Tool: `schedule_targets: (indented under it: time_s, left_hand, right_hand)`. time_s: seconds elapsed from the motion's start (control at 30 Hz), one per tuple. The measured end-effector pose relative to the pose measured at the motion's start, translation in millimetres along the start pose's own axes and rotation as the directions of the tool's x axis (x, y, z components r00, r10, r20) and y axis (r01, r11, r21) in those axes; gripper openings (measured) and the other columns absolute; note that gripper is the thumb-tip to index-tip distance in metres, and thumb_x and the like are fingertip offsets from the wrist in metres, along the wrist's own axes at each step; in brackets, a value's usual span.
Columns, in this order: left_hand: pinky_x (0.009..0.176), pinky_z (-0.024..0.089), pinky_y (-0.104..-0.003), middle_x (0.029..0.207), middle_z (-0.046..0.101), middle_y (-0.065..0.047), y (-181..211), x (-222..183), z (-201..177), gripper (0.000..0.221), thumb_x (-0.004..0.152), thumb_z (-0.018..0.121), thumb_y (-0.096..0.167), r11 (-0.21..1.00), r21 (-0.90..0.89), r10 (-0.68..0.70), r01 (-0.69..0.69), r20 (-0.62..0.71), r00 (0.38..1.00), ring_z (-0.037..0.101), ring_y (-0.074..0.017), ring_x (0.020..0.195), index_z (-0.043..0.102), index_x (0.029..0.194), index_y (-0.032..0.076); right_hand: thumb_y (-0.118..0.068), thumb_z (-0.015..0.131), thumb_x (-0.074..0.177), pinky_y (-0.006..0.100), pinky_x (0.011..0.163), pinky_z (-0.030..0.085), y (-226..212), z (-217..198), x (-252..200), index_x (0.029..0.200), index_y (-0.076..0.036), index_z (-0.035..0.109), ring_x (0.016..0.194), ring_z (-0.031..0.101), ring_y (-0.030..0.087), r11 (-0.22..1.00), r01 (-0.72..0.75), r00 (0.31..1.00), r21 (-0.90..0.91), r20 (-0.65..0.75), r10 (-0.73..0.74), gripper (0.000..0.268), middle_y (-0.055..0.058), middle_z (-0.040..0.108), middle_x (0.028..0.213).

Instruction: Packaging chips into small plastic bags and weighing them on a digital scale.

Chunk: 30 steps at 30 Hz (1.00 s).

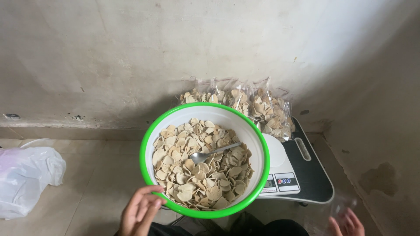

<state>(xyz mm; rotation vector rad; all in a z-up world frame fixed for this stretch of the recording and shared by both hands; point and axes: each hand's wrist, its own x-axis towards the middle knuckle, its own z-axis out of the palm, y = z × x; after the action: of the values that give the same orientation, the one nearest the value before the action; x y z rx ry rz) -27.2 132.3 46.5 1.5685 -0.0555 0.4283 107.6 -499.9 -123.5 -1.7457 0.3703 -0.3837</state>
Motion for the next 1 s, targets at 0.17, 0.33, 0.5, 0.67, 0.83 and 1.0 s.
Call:
schedule_targets:
  time_s: [0.17, 0.33, 0.5, 0.67, 0.83, 1.0]
  left_hand:
    - [0.089, 0.063, -0.037, 0.121, 0.067, -0.015, 85, 40, 98, 0.045, 0.091, 0.057, 0.03, 0.996, 0.078, 0.031, -0.051, 0.233, 0.972, 0.07, -0.0234, 0.106, 0.054, 0.127, 0.003]
    - [0.095, 0.054, -0.043, 0.139, 0.054, -0.02, 92, 72, 137, 0.065, 0.092, 0.062, 0.038, 0.982, 0.142, 0.062, -0.121, 0.365, 0.929, 0.057, -0.0302, 0.128, 0.042, 0.142, 0.003]
    - [0.062, 0.053, -0.02, 0.082, 0.076, -0.006, 94, 90, 135, 0.009, 0.084, 0.07, 0.004, 1.0, -0.001, 0.018, -0.018, 0.231, 0.973, 0.064, -0.0086, 0.067, 0.072, 0.093, 0.003]
    - [0.074, 0.056, -0.028, 0.085, 0.07, -0.007, 86, 102, 120, 0.008, 0.088, 0.066, 0.008, 0.992, -0.097, -0.057, 0.082, 0.23, 0.971, 0.065, -0.0154, 0.08, 0.067, 0.095, 0.005]
    - [0.078, 0.058, -0.034, 0.093, 0.075, -0.015, 103, 106, 105, 0.016, 0.089, 0.06, 0.016, 0.911, -0.326, -0.17, 0.254, 0.266, 0.949, 0.075, -0.024, 0.087, 0.063, 0.098, 0.003]
    - [0.054, 0.057, -0.027, 0.079, 0.072, -0.015, 110, 107, 100, 0.008, 0.094, 0.053, 0.002, 0.961, -0.198, -0.124, 0.195, 0.321, 0.939, 0.071, -0.0222, 0.061, 0.06, 0.098, 0.002]
  right_hand:
    - [0.013, 0.057, 0.083, 0.042, 0.081, 0.051, -283, 158, -137, 0.147, 0.002, 0.043, 0.098, 0.059, 0.031, 0.917, 0.063, 0.969, 0.394, 0.194, -0.15, 0.066, 0.025, 0.056, 0.122]
    - [0.011, 0.066, 0.08, 0.037, 0.084, 0.056, -322, 222, -155, 0.146, 0.0, 0.044, 0.093, 0.061, 0.024, 0.829, 0.032, 0.806, 0.559, 0.476, -0.352, 0.07, 0.018, 0.059, 0.114]
    - [0.009, 0.066, 0.08, 0.033, 0.079, 0.054, -338, 243, -165, 0.15, -0.003, 0.043, 0.098, 0.062, 0.022, 0.829, -0.081, 0.773, 0.553, 0.56, -0.298, 0.075, 0.016, 0.06, 0.117]
    - [-0.031, 0.058, 0.091, 0.033, 0.078, 0.048, -323, 242, -152, 0.148, -0.001, 0.046, 0.096, 0.057, 0.018, 0.669, -0.293, 0.714, 0.683, 0.621, -0.322, 0.066, 0.01, 0.058, 0.114]
    - [-0.025, 0.054, 0.095, 0.028, 0.064, 0.04, -321, 239, -139, 0.136, 0.0, 0.053, 0.078, 0.051, 0.014, 0.615, -0.314, 0.729, 0.723, 0.599, -0.331, 0.048, 0.008, 0.058, 0.101]
    - [-0.016, 0.051, 0.098, 0.036, 0.091, 0.045, -321, 239, -122, 0.132, -0.001, 0.058, 0.106, 0.061, 0.02, 0.712, -0.033, 0.739, 0.701, 0.497, -0.455, 0.038, 0.013, 0.062, 0.117]
